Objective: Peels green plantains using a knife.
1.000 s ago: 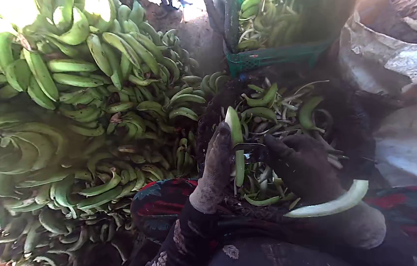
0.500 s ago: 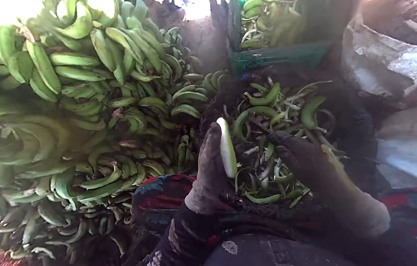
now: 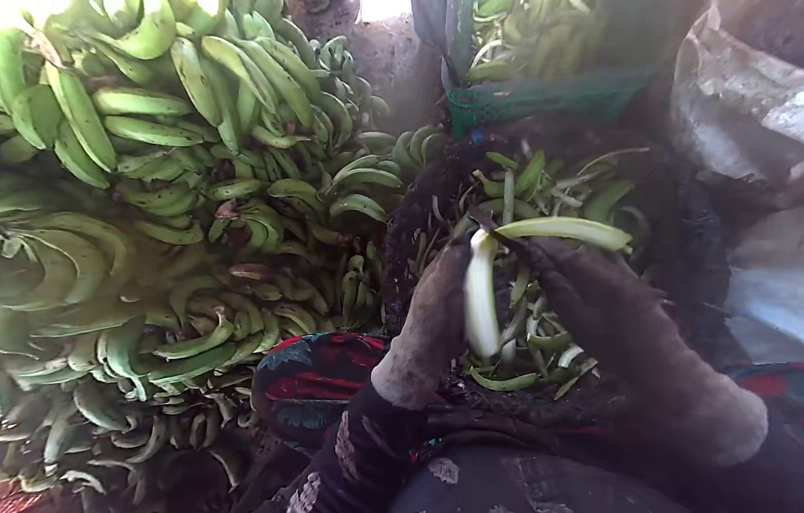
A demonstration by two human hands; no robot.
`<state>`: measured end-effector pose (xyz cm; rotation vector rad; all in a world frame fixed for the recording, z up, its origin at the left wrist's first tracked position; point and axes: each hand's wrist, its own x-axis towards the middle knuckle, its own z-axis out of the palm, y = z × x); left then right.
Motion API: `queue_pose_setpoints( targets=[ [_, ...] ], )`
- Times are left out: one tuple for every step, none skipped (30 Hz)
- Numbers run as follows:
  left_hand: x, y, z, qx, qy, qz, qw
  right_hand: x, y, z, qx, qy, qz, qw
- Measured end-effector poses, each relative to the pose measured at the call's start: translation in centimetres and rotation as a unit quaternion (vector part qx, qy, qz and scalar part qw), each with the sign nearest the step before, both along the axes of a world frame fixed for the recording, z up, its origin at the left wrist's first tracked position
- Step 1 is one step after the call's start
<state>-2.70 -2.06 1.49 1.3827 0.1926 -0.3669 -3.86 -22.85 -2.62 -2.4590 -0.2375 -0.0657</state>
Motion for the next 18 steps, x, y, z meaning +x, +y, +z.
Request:
queue_pose_setpoints(
  targets=[
    [0.0, 0.2, 0.1, -0.023, 0.026, 0.026, 0.999, 0.0, -0.8, -0.5, -0.046, 0.071, 0.003, 0.996],
    [-0.2, 0.6, 0.4, -0.041, 0.049, 0.047, 0.997, -0.3, -1.4, -1.3, -0.088, 0.137, 0.010, 0.987],
    [-0.5, 1.1, 0.9, -0.055, 0.069, 0.065, 0.994, -0.8, -1.7, -1.8, -0.099, 0.188, 0.015, 0.977],
    [-0.5, 1.5, 1.1, -0.067, 0.078, 0.080, 0.991, -1.5, -1.9, -1.9, -0.078, 0.203, 0.012, 0.976],
    [-0.4, 1.7, 0.9, -0.065, 0.070, 0.098, 0.991, -1.9, -1.9, -1.6, -0.034, 0.172, 0.004, 0.985],
    [-0.4, 1.8, 0.4, -0.045, 0.047, 0.117, 0.991, -2.1, -1.9, -1.3, 0.020, 0.114, -0.002, 0.993],
    [-0.4, 1.8, -0.2, -0.003, 0.009, 0.129, 0.992, -2.0, -1.5, -1.0, 0.070, 0.053, 0.001, 0.996],
    [-0.5, 1.7, -0.8, 0.050, -0.037, 0.132, 0.989, -2.0, -0.8, -0.8, 0.116, 0.000, 0.008, 0.993],
    [-0.6, 1.5, -1.3, 0.105, -0.087, 0.118, 0.984, -2.1, 0.1, -0.4, 0.143, -0.031, 0.014, 0.989],
    [-0.8, 1.1, -1.7, 0.130, -0.127, 0.101, 0.978, -2.0, 1.1, -0.2, 0.145, -0.052, 0.012, 0.988],
    [-1.0, 0.6, -1.7, 0.123, -0.143, 0.082, 0.979, -1.6, 1.8, -0.4, 0.126, -0.069, 0.004, 0.990],
    [-1.2, 0.2, -1.8, 0.101, -0.139, 0.078, 0.982, -1.0, 2.1, -0.7, 0.096, -0.070, -0.006, 0.993],
    [-1.4, 0.2, -1.9, 0.073, -0.120, 0.073, 0.987, -0.4, 1.8, -0.9, 0.054, -0.044, -0.015, 0.997],
    [-1.6, 0.4, -1.9, 0.048, -0.107, 0.069, 0.991, 0.4, 1.0, -0.9, 0.011, 0.010, -0.017, 1.000],
    [-1.7, 0.8, -1.8, 0.024, -0.100, 0.064, 0.993, 1.0, 0.1, -0.9, -0.009, 0.077, -0.015, 0.997],
    [-1.7, 1.3, -1.7, 0.004, -0.086, 0.070, 0.994, 1.0, -0.5, -1.1, -0.008, 0.112, -0.013, 0.994],
    [-1.5, 1.7, -1.6, -0.024, -0.061, 0.094, 0.993, 0.7, -0.9, -1.3, 0.004, 0.113, -0.006, 0.994],
    [-1.3, 2.2, -1.6, -0.032, -0.041, 0.112, 0.992, 0.1, -1.2, -1.3, 0.026, 0.071, 0.005, 0.997]
  ],
)
